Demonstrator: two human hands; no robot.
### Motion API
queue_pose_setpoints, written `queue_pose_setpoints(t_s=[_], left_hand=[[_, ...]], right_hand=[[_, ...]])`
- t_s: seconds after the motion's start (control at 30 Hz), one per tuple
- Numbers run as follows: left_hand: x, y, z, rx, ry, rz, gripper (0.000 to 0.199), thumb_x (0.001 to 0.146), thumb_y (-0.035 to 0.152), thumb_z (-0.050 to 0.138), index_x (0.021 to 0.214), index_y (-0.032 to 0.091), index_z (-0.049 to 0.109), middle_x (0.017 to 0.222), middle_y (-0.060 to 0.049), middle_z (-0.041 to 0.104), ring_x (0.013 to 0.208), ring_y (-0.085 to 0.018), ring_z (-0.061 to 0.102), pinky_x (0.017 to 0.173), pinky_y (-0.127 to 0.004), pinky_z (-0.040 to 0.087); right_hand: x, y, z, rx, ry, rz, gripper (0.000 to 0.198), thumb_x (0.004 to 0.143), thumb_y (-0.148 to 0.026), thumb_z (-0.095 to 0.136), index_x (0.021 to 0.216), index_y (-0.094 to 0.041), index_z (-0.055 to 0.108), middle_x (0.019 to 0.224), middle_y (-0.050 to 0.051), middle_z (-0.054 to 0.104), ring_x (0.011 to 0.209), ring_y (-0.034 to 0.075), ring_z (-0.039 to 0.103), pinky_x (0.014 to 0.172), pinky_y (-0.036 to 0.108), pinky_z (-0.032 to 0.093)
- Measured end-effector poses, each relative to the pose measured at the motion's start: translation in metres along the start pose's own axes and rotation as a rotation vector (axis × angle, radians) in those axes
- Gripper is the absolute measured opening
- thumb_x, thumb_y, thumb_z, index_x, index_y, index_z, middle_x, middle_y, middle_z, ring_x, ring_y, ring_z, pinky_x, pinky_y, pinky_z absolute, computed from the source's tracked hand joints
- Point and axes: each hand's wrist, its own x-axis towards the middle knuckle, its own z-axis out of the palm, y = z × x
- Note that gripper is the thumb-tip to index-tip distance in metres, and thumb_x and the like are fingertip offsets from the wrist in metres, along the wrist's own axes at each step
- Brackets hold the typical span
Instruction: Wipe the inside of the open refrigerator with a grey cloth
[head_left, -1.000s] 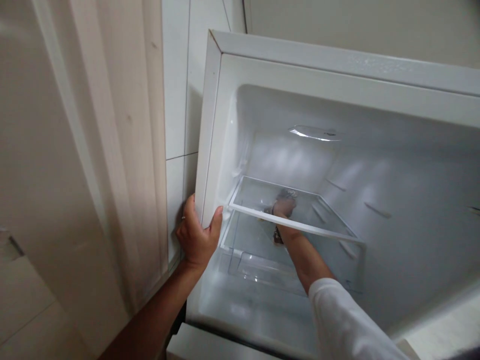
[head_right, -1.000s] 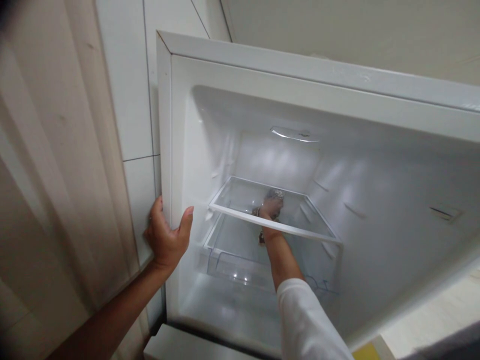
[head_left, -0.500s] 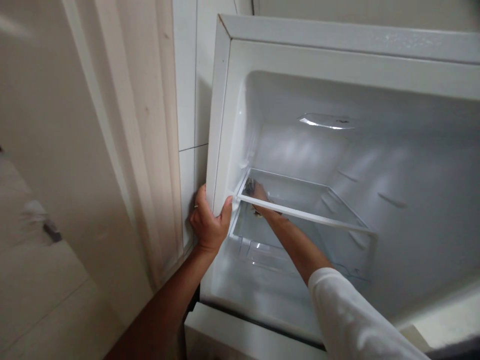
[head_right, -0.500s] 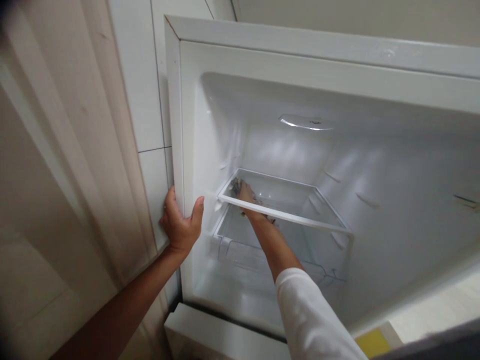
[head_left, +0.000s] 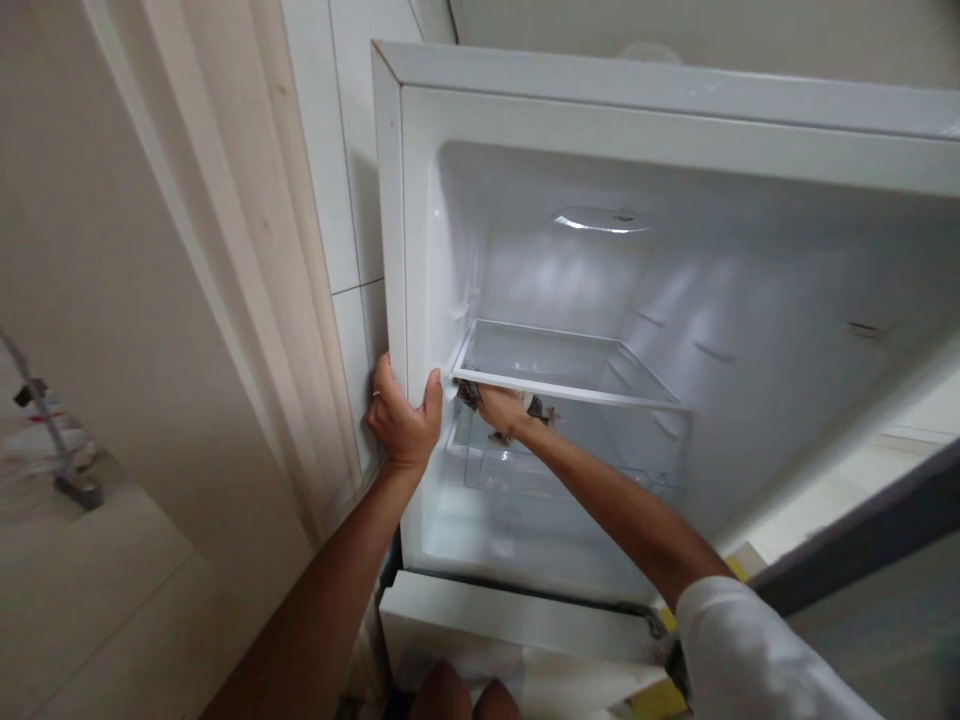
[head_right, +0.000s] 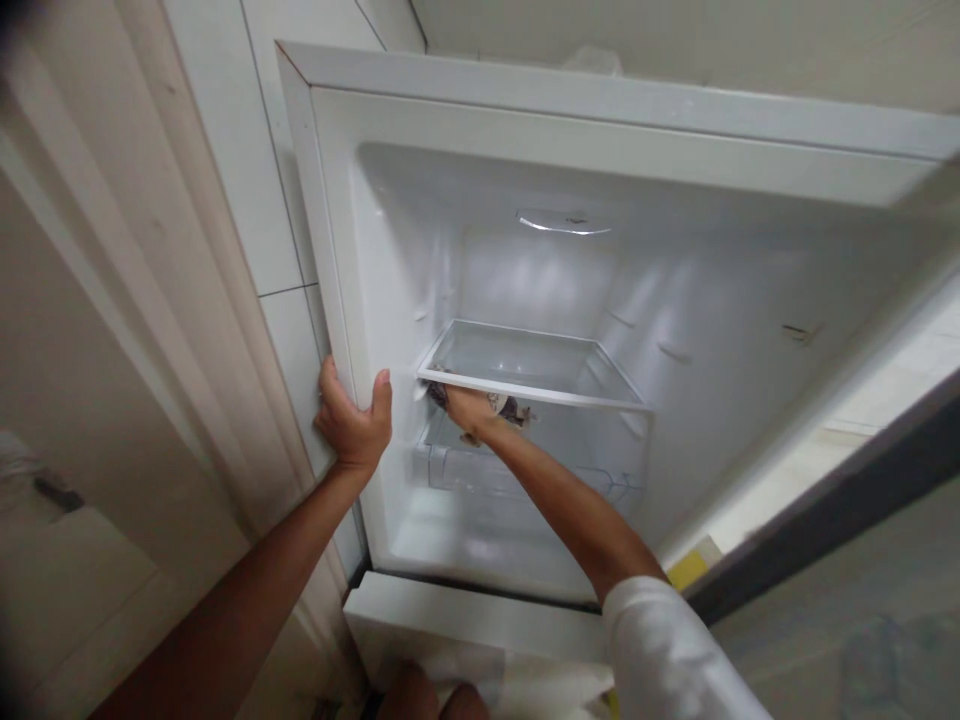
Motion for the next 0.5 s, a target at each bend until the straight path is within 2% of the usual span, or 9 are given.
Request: queue_pose_setpoints(t_s=[0.07, 0.2, 0.33, 0.43, 0.5], left_hand=[[0.001, 0.001, 0.000, -0.009, -0.011, -0.009, 0.077, 0.090, 0.065, 0.061, 0.140, 0.007, 0.054, 0.135, -0.030, 0.071, 0.115, -0.037, 0.076, 0.094, -0.046, 0.060], [0.003, 0.003, 0.000, -0.014, -0.041, -0.040, 0.079, 0.089, 0.063, 0.062, 0.142, 0.006, 0.052, 0.140, -0.032, 0.067, 0.121, -0.040, 0.073, 0.099, -0.049, 0.058], [0.004, 0.004, 0.001, -0.001, -0.047, -0.052, 0.080, 0.089, 0.063, 0.061, 0.142, 0.005, 0.052, 0.142, -0.032, 0.066, 0.124, -0.041, 0.071, 0.102, -0.051, 0.057], [0.004, 0.005, 0.001, 0.008, -0.048, -0.039, 0.078, 0.090, 0.062, 0.059, 0.143, 0.005, 0.051, 0.143, -0.032, 0.065, 0.124, -0.040, 0.072, 0.102, -0.049, 0.057], [0.005, 0.005, 0.001, 0.022, -0.060, -0.039, 0.079, 0.091, 0.062, 0.057, 0.143, 0.003, 0.051, 0.143, -0.033, 0.065, 0.124, -0.041, 0.071, 0.102, -0.051, 0.058]], right_hand=[[-0.014, -0.006, -0.005, -0.041, -0.005, -0.005, 0.050, 0.101, -0.013, 0.039, 0.150, -0.012, 0.048, 0.153, 0.023, 0.056, 0.136, 0.034, 0.058, 0.112, 0.044, 0.049], [-0.040, -0.015, -0.017, -0.098, -0.037, -0.059, 0.036, 0.102, -0.015, 0.042, 0.132, -0.016, 0.063, 0.139, 0.019, 0.064, 0.125, 0.031, 0.063, 0.100, 0.040, 0.054], [-0.063, -0.024, -0.026, -0.152, -0.047, -0.202, 0.040, 0.103, -0.013, 0.041, 0.135, -0.018, 0.065, 0.133, 0.015, 0.067, 0.122, 0.027, 0.062, 0.103, 0.036, 0.051], [-0.081, -0.025, -0.027, -0.129, 0.067, -0.269, 0.046, 0.108, -0.017, 0.036, 0.146, -0.023, 0.062, 0.144, 0.014, 0.064, 0.130, 0.027, 0.059, 0.110, 0.040, 0.049], [-0.094, -0.023, -0.026, -0.075, 0.211, -0.317, 0.045, 0.110, -0.022, 0.036, 0.144, -0.026, 0.065, 0.146, 0.011, 0.065, 0.130, 0.027, 0.060, 0.111, 0.042, 0.049]])
